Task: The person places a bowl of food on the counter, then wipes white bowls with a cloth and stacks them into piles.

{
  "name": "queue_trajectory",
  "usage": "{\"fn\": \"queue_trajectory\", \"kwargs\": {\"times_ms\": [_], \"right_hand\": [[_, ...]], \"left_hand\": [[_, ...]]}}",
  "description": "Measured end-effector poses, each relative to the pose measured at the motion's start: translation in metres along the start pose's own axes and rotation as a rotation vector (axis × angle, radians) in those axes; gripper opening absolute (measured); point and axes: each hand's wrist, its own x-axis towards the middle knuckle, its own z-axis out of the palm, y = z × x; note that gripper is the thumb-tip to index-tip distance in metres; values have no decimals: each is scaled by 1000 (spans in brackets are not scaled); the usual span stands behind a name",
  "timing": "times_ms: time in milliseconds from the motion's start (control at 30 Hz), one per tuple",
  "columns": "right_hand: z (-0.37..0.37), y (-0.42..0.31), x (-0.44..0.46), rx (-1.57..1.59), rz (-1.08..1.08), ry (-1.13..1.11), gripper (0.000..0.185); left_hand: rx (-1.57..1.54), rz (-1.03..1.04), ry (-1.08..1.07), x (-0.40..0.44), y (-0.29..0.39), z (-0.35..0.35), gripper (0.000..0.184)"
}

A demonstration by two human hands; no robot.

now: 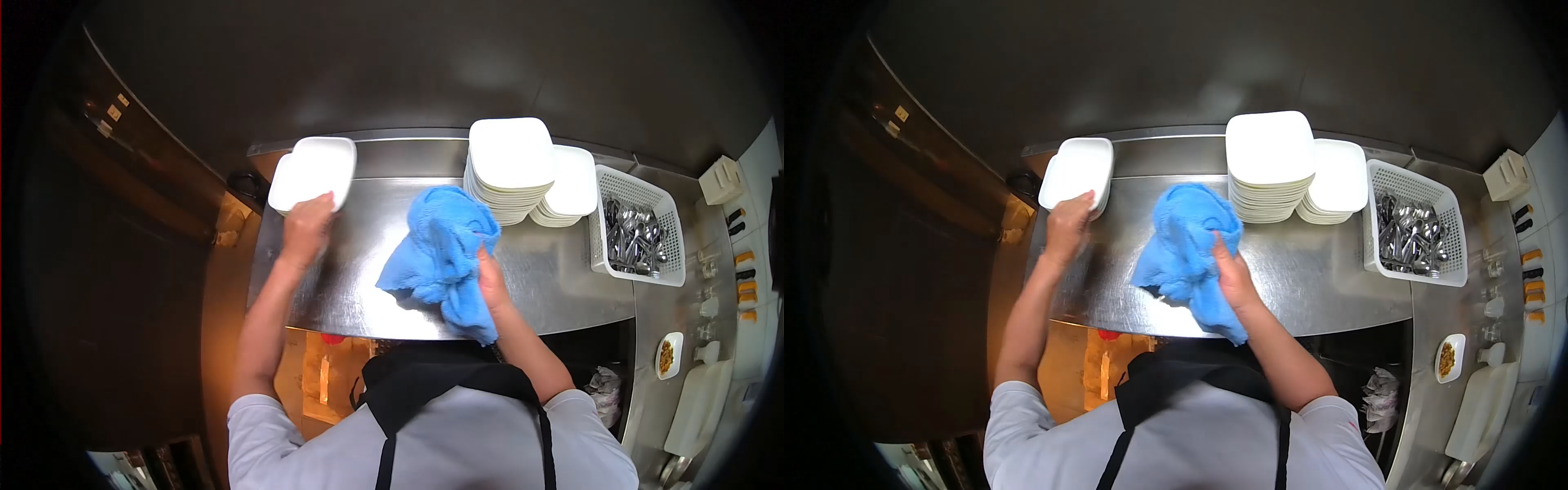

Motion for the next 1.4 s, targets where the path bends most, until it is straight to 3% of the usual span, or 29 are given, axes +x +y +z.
{"fn": "queue_trajectory", "kwargs": {"times_ms": [200,300,333,400,433,500,567,633,733,767,833,900,933,1033,1067,1167,1200,1300,1333,1400], "right_hand": [[-25,-4,-9,73,10,32,61],[-16,-22,-21,-159,-59,73,64],[-11,-34,-29,-279,-96,96,65],[5,-69,-35,-452,-325,20,69],[12,-85,-32,-534,-438,-21,72],[15,-129,-6,-944,-876,-127,72],[45,-187,20,-1419,-1062,-62,69],[51,-213,62,-1906,-820,125,76],[-6,-179,129,-2457,-506,177,88],[-2,-178,130,-2422,-343,133,99],[2,-176,130,-1887,-255,-53,94],[22,-173,112,-1944,-195,22,90],[31,-174,105,-1965,-167,60,89],[31,-181,103,-1810,-211,-101,75],[32,-194,102,-1690,-217,-208,66],[35,-224,100,-1703,-427,-43,61],[33,-234,107,-1913,-496,-4,69],[-6,-220,131,-2321,-434,-83,77],[3,-209,125,-2270,-201,-40,86],[21,-200,122,-1973,-48,-2,87]], "left_hand": [[129,-129,-230,-16,-46,-4,16],[11,-302,-378,-18,-53,6,33],[134,-263,-359,-14,-44,10,41],[386,-183,-303,-9,-25,12,59],[239,-241,-285,-2,-14,17,84],[-46,-238,-85,20,41,31,98],[-330,-270,-7,46,110,56,109],[-573,-375,-19,78,176,82,117],[-811,-548,59,128,232,124,118],[-922,-604,124,139,240,137,116],[-1002,-649,207,152,246,152,105],[-928,-615,206,149,241,159,90],[-910,-521,229,154,242,141,67],[-962,-658,-14,153,240,129,69],[-938,-732,-78,153,241,123,88],[-986,-630,118,151,242,114,117],[-835,-602,108,153,240,116,135],[-802,-571,132,159,238,123,135],[-729,-563,79,162,240,117,134],[-863,-556,130,163,238,125,135]]}}
